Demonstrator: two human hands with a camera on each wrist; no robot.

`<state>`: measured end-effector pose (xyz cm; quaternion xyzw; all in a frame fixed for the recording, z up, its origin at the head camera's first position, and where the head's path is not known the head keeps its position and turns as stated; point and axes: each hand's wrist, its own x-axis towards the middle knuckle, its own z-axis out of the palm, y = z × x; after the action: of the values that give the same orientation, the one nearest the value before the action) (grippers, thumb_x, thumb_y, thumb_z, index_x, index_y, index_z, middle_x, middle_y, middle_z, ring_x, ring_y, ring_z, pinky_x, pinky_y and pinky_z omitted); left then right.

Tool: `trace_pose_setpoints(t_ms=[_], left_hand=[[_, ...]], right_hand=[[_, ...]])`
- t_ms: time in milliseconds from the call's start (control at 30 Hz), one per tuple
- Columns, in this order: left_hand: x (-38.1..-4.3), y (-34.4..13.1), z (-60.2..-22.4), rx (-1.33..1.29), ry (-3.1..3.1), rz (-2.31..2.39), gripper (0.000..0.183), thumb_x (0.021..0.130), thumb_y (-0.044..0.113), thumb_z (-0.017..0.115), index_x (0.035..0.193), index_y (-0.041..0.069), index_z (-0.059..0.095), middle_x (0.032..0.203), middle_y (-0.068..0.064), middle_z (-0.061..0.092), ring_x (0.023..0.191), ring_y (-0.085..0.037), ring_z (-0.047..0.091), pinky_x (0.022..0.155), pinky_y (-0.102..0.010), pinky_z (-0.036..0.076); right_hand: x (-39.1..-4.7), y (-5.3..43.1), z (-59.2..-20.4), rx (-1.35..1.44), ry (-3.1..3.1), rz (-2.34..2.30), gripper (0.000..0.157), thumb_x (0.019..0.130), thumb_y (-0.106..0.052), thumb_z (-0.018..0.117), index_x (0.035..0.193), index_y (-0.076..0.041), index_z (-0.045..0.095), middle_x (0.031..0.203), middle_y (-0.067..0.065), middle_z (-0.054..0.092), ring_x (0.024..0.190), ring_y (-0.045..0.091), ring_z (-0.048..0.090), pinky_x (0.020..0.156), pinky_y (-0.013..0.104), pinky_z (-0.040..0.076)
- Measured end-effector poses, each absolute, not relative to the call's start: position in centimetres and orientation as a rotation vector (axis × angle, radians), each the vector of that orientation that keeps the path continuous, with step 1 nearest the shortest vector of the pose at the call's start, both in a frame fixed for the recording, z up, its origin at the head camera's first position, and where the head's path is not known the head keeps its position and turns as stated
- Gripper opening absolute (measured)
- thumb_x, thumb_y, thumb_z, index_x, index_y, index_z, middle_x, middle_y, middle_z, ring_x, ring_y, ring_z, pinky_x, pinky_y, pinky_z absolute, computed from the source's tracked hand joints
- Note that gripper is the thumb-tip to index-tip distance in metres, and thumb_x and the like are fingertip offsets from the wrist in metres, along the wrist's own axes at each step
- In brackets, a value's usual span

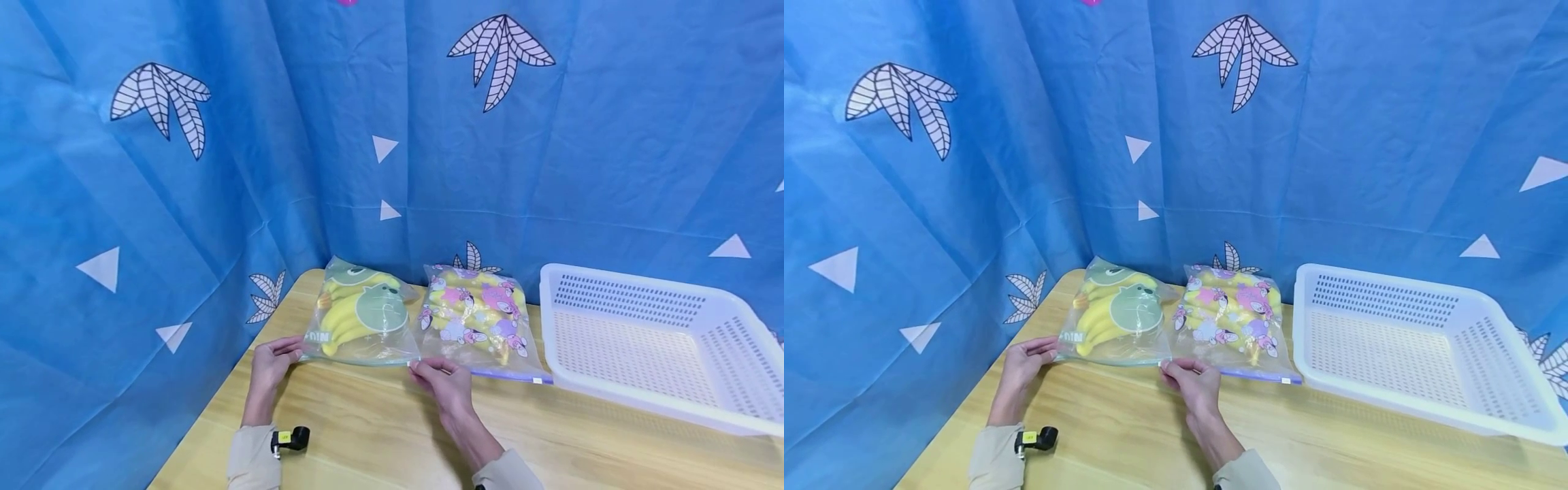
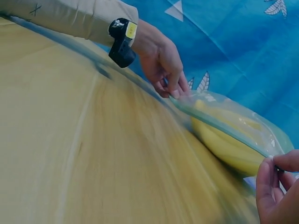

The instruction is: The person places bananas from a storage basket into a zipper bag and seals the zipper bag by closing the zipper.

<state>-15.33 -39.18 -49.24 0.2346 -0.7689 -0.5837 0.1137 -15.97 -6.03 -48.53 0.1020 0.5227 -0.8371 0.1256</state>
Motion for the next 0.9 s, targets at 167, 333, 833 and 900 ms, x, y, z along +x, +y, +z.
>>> trace_pose_setpoints(t_ms=[167,333,833,900], left_hand=[[-15.9,-38.9,-49.2,0.668,-2.280,-1.704,0.033,0.088,-0.013,0.068,0.121,-0.012,0.068,0.104,-0.022,0.075,0.081,-0.004,0.070,0.070,-0.013,0.055],[-16.3,-38.7,-49.4,0.655,-2.308,-1.686,0.032,0.088,-0.012,0.069,0.121,-0.012,0.069,0.105,-0.022,0.075,0.083,-0.007,0.071,0.070,-0.013,0.055],[-15.4,-39.0,-45.9,0.287,-2.570,-1.252,0.035,0.098,0.003,0.065,0.131,-0.009,0.062,0.127,-0.030,0.064,0.118,-0.044,0.060,0.100,-0.054,0.051],[-15.7,-38.4,-45.5,0.226,-2.525,-1.233,0.036,0.098,0.007,0.068,0.131,-0.008,0.063,0.129,-0.029,0.064,0.121,-0.045,0.059,0.101,-0.059,0.049]], right_hand=[[-15.6,-5.6,-48.7,0.314,1.513,-2.457,0.007,0.086,0.009,0.075,0.090,0.004,0.071,0.093,0.016,0.074,0.084,0.024,0.076,0.086,0.033,0.060],[-15.1,-5.6,-49.0,0.341,1.504,-2.478,0.010,0.085,0.008,0.076,0.093,0.006,0.071,0.094,0.015,0.073,0.084,0.023,0.076,0.085,0.033,0.060],[-14.6,-1.8,-47.3,-0.112,1.762,-2.123,0.044,0.094,-0.015,0.074,0.126,0.012,0.061,0.113,0.025,0.072,0.104,0.035,0.071,0.095,0.044,0.057],[-14.7,-0.6,-46.5,-0.212,1.874,-2.062,0.044,0.094,-0.017,0.074,0.128,0.008,0.062,0.117,0.023,0.071,0.108,0.035,0.070,0.096,0.040,0.057]])
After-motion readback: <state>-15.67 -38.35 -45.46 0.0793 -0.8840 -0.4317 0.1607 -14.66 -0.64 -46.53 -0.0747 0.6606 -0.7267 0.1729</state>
